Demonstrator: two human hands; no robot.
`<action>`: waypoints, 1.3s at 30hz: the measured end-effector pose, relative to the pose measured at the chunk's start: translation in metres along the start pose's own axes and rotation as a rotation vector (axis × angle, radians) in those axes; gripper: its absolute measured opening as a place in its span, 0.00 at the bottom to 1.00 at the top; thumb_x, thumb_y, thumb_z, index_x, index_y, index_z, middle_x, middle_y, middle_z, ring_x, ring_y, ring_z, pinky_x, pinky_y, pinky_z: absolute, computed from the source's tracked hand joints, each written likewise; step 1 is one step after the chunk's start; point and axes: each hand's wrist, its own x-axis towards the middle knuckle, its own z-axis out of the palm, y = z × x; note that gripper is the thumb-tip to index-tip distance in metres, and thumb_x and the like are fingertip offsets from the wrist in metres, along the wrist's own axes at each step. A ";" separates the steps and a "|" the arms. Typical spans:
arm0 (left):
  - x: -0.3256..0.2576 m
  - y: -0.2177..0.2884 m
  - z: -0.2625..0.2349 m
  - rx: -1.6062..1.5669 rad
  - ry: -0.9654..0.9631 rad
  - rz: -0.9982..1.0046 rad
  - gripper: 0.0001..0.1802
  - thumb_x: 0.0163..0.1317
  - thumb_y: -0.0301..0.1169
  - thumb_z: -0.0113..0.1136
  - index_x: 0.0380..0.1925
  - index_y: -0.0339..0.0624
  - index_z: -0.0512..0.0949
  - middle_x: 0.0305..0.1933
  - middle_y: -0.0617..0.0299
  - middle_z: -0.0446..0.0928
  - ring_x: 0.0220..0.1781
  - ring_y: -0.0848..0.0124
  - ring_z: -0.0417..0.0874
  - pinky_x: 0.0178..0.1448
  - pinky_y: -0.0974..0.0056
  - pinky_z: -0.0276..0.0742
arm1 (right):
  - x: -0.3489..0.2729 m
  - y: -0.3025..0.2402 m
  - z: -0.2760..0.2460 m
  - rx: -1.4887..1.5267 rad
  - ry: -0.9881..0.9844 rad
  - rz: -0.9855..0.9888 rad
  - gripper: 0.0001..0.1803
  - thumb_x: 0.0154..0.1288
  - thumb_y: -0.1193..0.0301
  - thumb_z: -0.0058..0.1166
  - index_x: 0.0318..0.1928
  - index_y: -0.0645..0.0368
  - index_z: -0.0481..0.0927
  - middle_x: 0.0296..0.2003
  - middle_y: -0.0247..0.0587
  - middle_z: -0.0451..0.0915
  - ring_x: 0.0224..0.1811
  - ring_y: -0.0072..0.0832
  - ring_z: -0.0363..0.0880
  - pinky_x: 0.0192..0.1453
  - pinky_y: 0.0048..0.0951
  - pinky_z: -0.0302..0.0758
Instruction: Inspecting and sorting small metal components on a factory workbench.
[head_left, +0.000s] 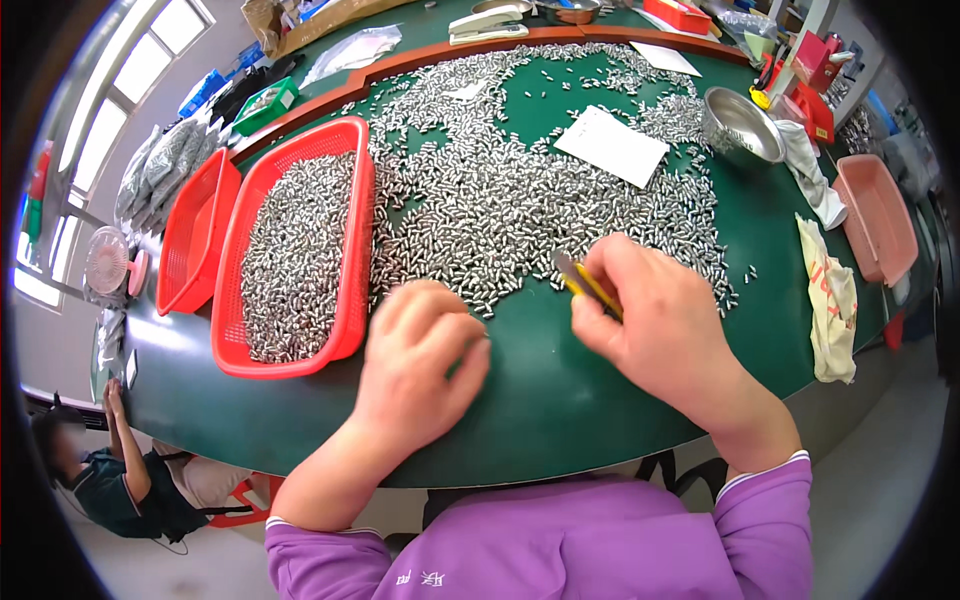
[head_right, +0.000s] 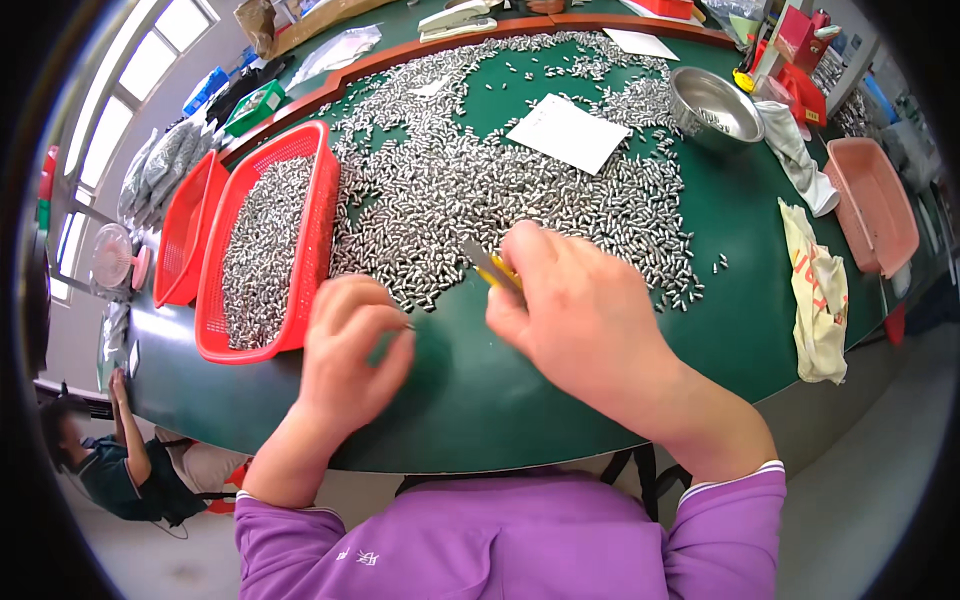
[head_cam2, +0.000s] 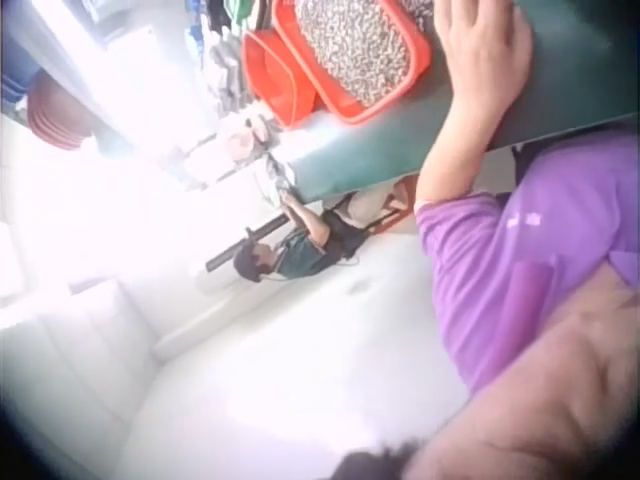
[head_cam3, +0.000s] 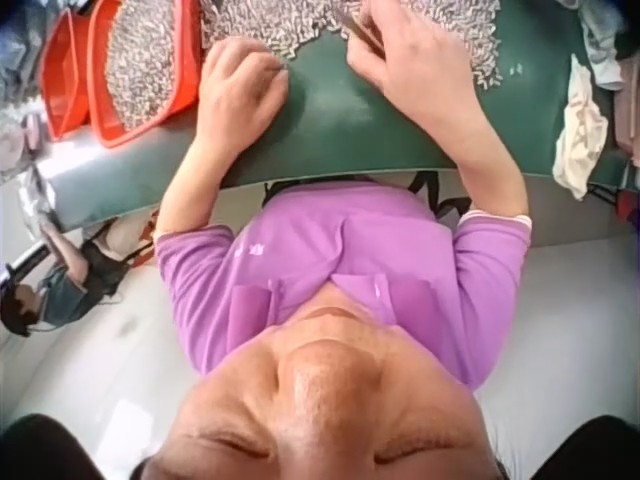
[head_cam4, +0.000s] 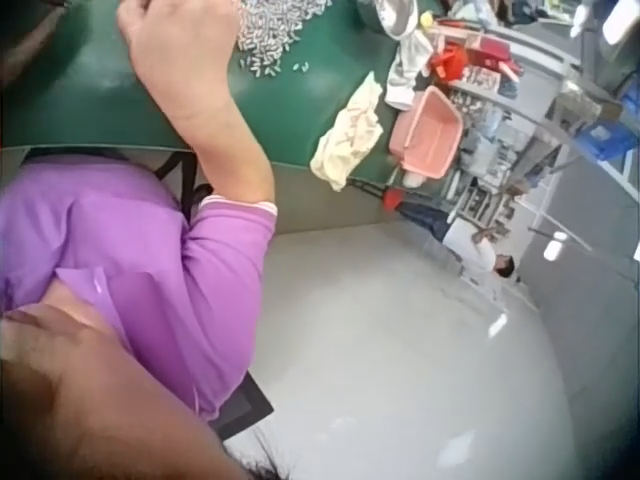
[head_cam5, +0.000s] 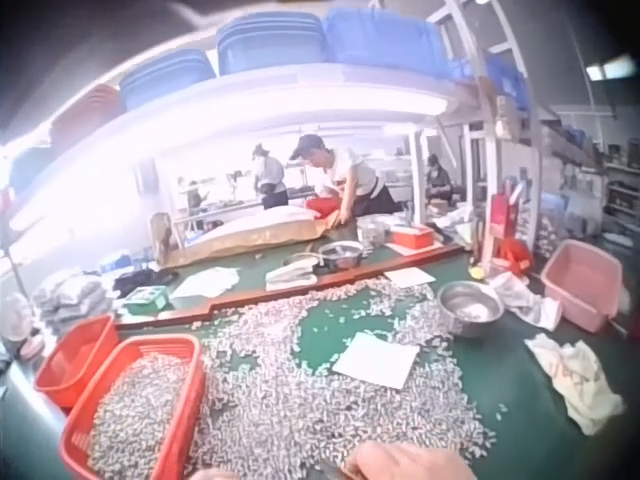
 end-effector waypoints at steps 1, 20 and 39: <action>-0.006 0.001 0.009 -0.056 -0.067 -0.042 0.07 0.51 0.25 0.65 0.28 0.41 0.75 0.36 0.58 0.73 0.44 0.57 0.76 0.51 0.53 0.72 | -0.002 -0.004 0.001 0.073 -0.085 0.028 0.12 0.58 0.70 0.60 0.40 0.56 0.72 0.27 0.41 0.77 0.31 0.40 0.80 0.34 0.38 0.75; -0.012 -0.004 0.023 -0.166 -0.204 -0.205 0.09 0.47 0.18 0.65 0.27 0.38 0.75 0.31 0.59 0.74 0.36 0.61 0.75 0.39 0.60 0.71 | -0.022 -0.009 0.027 0.070 -0.310 -0.156 0.10 0.58 0.73 0.58 0.37 0.58 0.70 0.29 0.38 0.71 0.28 0.32 0.79 0.27 0.31 0.77; -0.014 -0.003 0.021 -0.220 -0.249 -0.317 0.08 0.50 0.22 0.67 0.23 0.39 0.74 0.27 0.61 0.72 0.32 0.61 0.73 0.37 0.59 0.70 | -0.023 -0.008 0.041 0.314 -0.271 -0.118 0.07 0.57 0.73 0.57 0.36 0.59 0.74 0.30 0.40 0.74 0.29 0.37 0.80 0.31 0.36 0.77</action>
